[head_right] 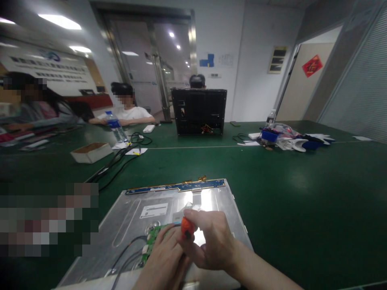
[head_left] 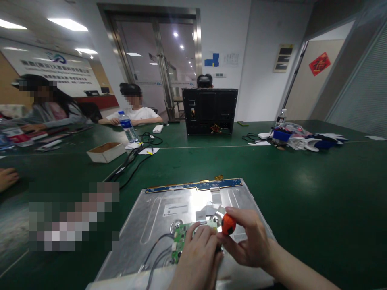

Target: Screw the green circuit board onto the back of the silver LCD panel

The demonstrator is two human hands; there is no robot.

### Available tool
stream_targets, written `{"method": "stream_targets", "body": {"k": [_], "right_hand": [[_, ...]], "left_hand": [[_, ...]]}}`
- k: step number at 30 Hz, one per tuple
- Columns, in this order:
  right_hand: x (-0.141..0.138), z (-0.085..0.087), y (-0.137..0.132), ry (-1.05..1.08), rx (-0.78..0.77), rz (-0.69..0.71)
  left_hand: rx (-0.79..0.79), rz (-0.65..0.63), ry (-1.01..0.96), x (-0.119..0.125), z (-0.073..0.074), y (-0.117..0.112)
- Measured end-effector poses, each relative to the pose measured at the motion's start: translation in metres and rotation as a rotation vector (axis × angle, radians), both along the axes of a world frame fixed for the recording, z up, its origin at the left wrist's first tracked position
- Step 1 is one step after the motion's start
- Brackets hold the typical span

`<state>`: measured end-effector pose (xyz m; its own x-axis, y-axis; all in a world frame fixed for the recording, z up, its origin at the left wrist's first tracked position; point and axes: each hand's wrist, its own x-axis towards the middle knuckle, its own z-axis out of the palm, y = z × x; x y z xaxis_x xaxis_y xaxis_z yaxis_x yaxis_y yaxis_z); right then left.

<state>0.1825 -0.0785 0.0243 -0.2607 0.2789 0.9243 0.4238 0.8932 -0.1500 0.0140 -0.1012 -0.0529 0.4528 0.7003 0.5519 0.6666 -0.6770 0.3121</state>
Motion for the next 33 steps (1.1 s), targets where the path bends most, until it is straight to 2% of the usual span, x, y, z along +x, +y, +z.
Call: {"method": "stream_targets", "body": {"k": [4, 7, 10, 14, 17, 18, 21, 23, 25, 28, 30, 33], "right_hand": [[0.001, 0.001, -0.001, -0.001, -0.001, -0.008], [0.001, 0.0, -0.001, 0.005, -0.002, -0.018], [0.002, -0.001, -0.001, 0.005, -0.011, -0.017], [0.007, 0.002, 0.002, 0.007, 0.01, -0.009], [0.011, 0.007, 0.006, -0.008, 0.03, -0.034], [0.013, 0.008, 0.008, -0.009, 0.022, -0.05], [0.018, 0.012, 0.01, -0.043, -0.064, -0.152], [0.021, 0.01, 0.01, -0.139, -0.151, -0.261], [0.025, 0.006, 0.008, -0.299, -0.289, -0.373], [0.029, -0.003, 0.002, -0.581, -0.616, -0.488], [0.032, -0.009, -0.003, -0.695, -0.785, -0.512], [0.038, -0.018, -0.01, -0.737, -0.896, -0.502]], "left_hand": [[0.015, 0.004, -0.01, 0.0, -0.001, 0.0], [-0.088, -0.043, 0.077, -0.004, 0.01, -0.002], [-0.158, -0.033, 0.14, -0.008, 0.021, -0.004], [-0.102, -0.044, 0.209, -0.02, 0.033, -0.008], [0.026, -0.026, 0.191, -0.041, 0.045, -0.013], [0.013, 0.002, 0.208, -0.052, 0.049, -0.013], [-0.014, 0.195, 0.201, -0.093, 0.055, -0.01], [-0.029, 0.297, 0.23, -0.127, 0.05, -0.003], [-0.042, 0.387, 0.24, -0.161, 0.037, 0.004], [-0.07, 0.497, 0.243, -0.205, 0.011, 0.011], [-0.115, 0.521, 0.279, -0.224, -0.006, 0.011], [-0.143, 0.544, 0.315, -0.237, -0.021, 0.008]]}}
